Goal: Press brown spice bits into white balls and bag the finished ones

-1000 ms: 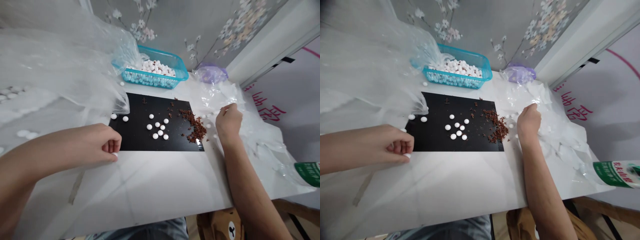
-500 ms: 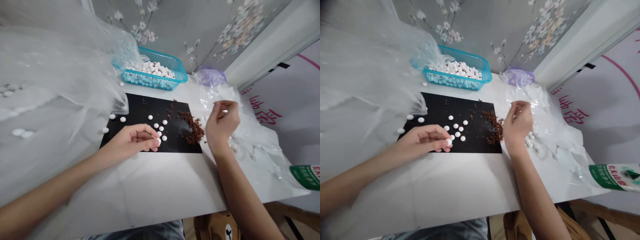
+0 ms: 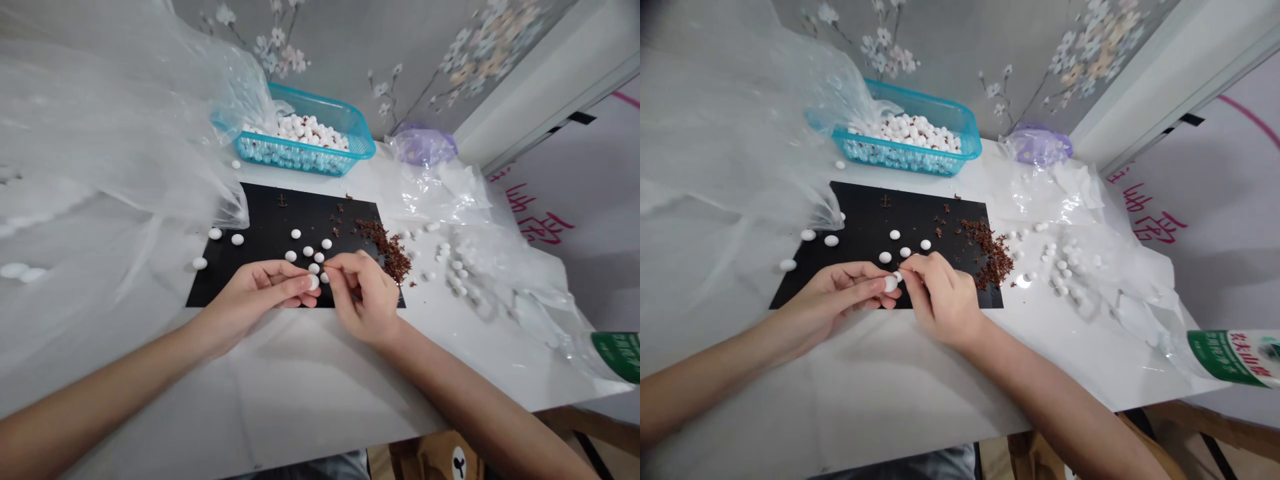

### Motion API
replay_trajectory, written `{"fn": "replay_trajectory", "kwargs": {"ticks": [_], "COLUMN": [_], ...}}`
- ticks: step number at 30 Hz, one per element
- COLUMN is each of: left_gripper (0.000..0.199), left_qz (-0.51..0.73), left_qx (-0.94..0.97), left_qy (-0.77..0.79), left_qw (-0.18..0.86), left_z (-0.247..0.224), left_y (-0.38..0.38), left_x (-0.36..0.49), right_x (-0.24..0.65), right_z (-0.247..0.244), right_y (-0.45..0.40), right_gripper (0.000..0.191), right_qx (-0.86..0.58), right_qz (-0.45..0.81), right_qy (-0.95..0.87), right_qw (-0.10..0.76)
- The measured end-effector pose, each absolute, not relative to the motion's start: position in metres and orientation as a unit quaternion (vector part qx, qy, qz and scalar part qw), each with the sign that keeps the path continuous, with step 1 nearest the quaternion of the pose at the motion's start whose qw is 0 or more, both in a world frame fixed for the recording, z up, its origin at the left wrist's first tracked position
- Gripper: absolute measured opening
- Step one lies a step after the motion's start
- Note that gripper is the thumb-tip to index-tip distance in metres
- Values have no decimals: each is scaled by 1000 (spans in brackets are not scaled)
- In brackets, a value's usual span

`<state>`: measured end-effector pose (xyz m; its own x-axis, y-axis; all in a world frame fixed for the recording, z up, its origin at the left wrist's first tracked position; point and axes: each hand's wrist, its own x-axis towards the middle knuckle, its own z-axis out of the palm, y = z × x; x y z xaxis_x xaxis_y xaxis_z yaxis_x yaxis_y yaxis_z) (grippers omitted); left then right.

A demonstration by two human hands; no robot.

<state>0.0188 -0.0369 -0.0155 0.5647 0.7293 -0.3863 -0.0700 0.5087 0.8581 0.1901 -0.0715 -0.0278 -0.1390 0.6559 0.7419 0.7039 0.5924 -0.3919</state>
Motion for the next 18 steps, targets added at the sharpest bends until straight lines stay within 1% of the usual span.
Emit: {"fn": "replay_trajectory", "kwargs": {"ticks": [6, 18], "left_gripper": [11, 10], "left_qz": [255, 267], "left_qx": [421, 406], "left_qy": [384, 381], "left_qw": [781, 787], "left_z": [-15, -13], "left_y": [-36, -37], "left_x": [19, 20], "right_x": [186, 184], "right_z": [-28, -30], "right_y": [-72, -73], "right_gripper": [14, 15], "right_qx": [-448, -441], "right_qz": [-25, -27], "right_qy": [-765, -765], "right_qw": [463, 469]}}
